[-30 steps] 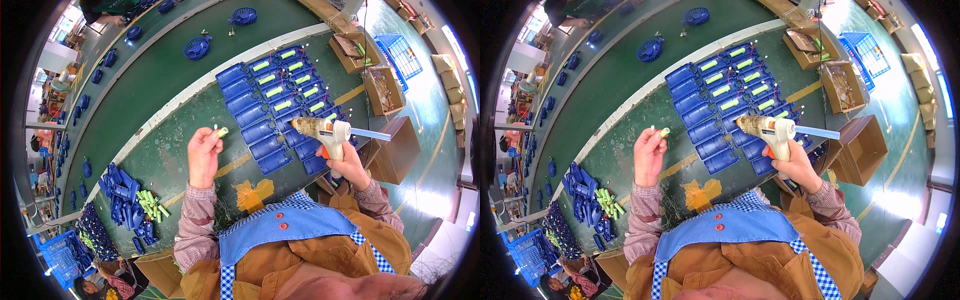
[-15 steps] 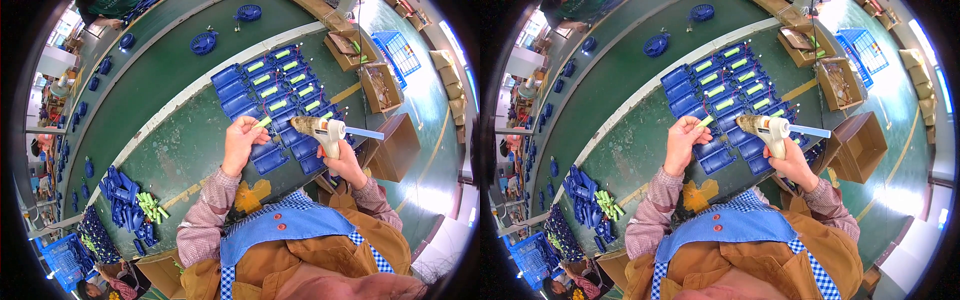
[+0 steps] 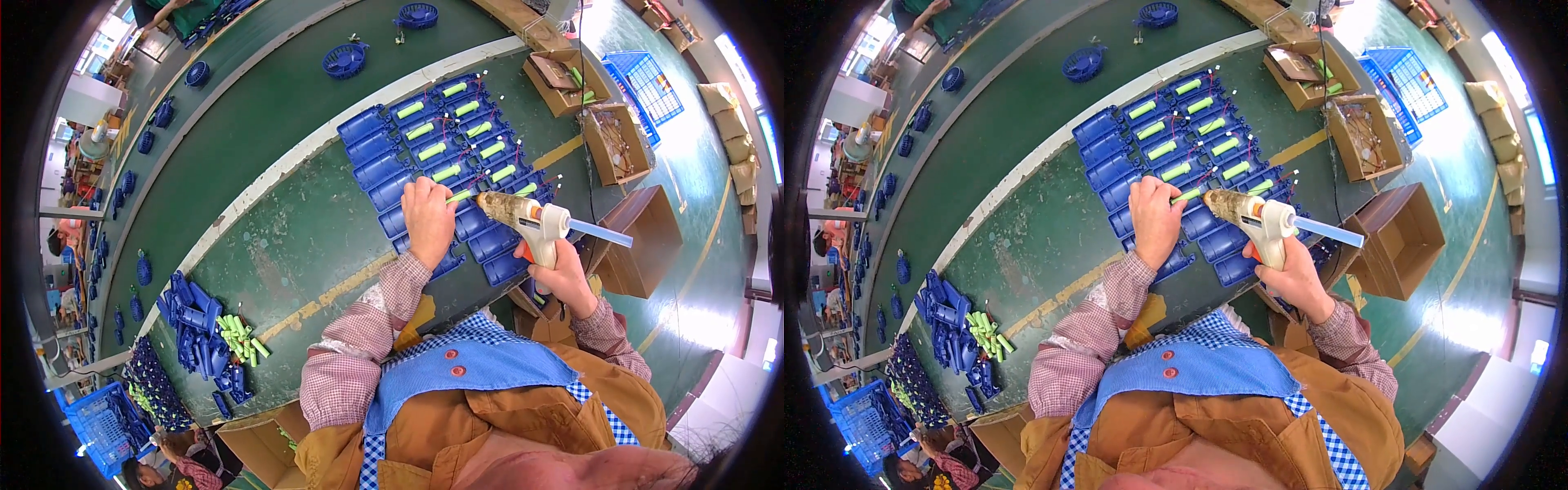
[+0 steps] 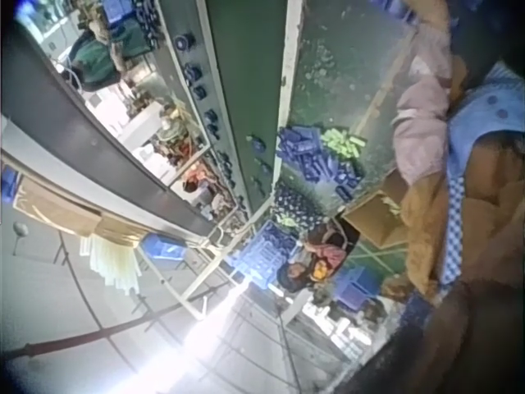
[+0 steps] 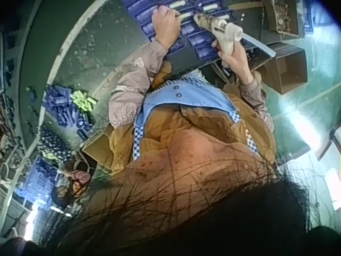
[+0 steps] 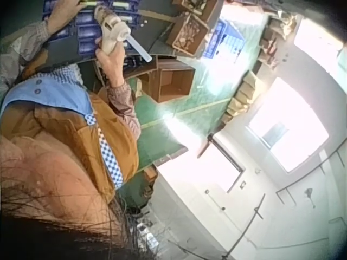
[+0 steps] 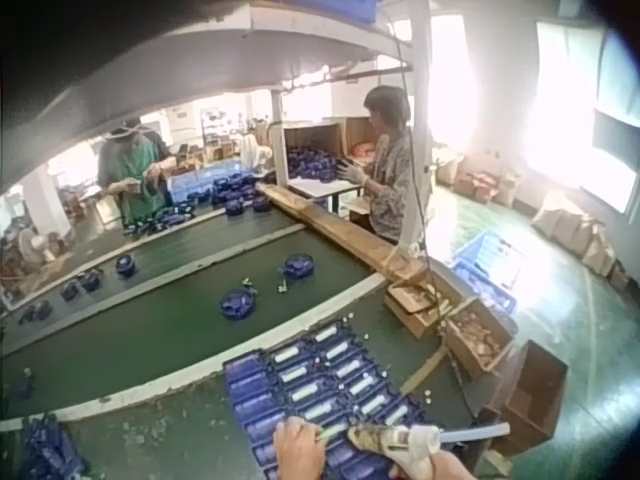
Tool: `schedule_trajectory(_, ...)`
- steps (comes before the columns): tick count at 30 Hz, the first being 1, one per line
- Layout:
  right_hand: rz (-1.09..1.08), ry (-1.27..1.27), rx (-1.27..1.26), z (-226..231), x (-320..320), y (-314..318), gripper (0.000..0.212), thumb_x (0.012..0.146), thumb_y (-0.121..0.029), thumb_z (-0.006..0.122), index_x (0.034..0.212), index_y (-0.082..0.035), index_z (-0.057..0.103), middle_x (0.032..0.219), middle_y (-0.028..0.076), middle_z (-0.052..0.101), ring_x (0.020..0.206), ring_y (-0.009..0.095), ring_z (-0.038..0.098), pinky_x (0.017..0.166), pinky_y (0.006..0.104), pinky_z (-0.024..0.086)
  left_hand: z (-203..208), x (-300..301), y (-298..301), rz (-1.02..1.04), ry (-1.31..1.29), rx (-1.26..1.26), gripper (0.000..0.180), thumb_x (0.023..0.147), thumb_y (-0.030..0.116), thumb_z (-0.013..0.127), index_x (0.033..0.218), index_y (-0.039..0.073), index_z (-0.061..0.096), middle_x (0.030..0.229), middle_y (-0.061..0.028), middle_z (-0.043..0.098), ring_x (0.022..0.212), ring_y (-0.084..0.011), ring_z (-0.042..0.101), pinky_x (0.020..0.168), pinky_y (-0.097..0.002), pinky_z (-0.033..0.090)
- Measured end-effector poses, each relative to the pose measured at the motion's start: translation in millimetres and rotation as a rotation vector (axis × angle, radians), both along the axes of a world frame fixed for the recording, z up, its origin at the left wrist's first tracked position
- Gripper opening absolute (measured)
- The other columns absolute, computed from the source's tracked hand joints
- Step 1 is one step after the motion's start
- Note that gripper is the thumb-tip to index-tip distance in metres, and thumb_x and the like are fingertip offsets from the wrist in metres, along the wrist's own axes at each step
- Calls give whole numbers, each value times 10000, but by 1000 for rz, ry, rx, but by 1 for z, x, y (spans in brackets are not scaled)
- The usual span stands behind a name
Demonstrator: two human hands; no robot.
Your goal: Assembling toy components by using a hot glue gun to secure foam pieces into plastic housings.
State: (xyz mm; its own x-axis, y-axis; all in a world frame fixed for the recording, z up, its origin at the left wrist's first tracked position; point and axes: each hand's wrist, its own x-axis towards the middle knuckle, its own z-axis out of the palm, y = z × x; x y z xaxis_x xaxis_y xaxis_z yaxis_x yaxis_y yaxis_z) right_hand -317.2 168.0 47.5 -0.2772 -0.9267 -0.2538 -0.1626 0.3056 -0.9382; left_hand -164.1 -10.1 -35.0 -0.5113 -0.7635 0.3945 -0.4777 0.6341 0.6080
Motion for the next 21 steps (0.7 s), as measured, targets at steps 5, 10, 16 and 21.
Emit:
schedule_trajectory(5, 3, 16, -34, -6, 0, -8, 375, 700, 8, 580, 1070, -6, 526, 912, 35, 599, 800, 121, 559, 711, 266, 468, 0, -2, -1, 4, -31, -6, 228, 619, 63, 768, 781, 69, 608, 892, -68, 495, 881, -273, 467, 742, -390, 373)
schedule_trajectory(10, -60, -67, -5, -4, 5, -12, 340, 684, -8, 546, 1024, 14, 551, 893, 41, 587, 812, 117, 542, 729, 258, 454, 1, -2, -1, 1, -28, 15, 228, 613, 64, 772, 771, 69, 608, 889, -66, 494, 881, -272, 466, 745, -390, 372)
schedule_trajectory(16, -48, -11, -5, -13, 1, 4, 275, 723, -4, 603, 987, -16, 524, 858, 28, 594, 774, 127, 560, 705, 278, 464, 9, 1, -3, 10, 8, 51, 276, 609, 70, 776, 825, 80, 605, 910, -68, 499, 905, -279, 470, 776, -389, 379)
schedule_trajectory(21, -55, 67, 31, -16, 5, 7, 304, 725, -1, 606, 1020, -9, 532, 870, 37, 596, 785, 127, 560, 710, 278, 466, 24, 18, -6, 20, 69, 74, 264, 629, 53, 757, 840, 83, 600, 914, -74, 509, 918, -282, 479, 788, -397, 386)
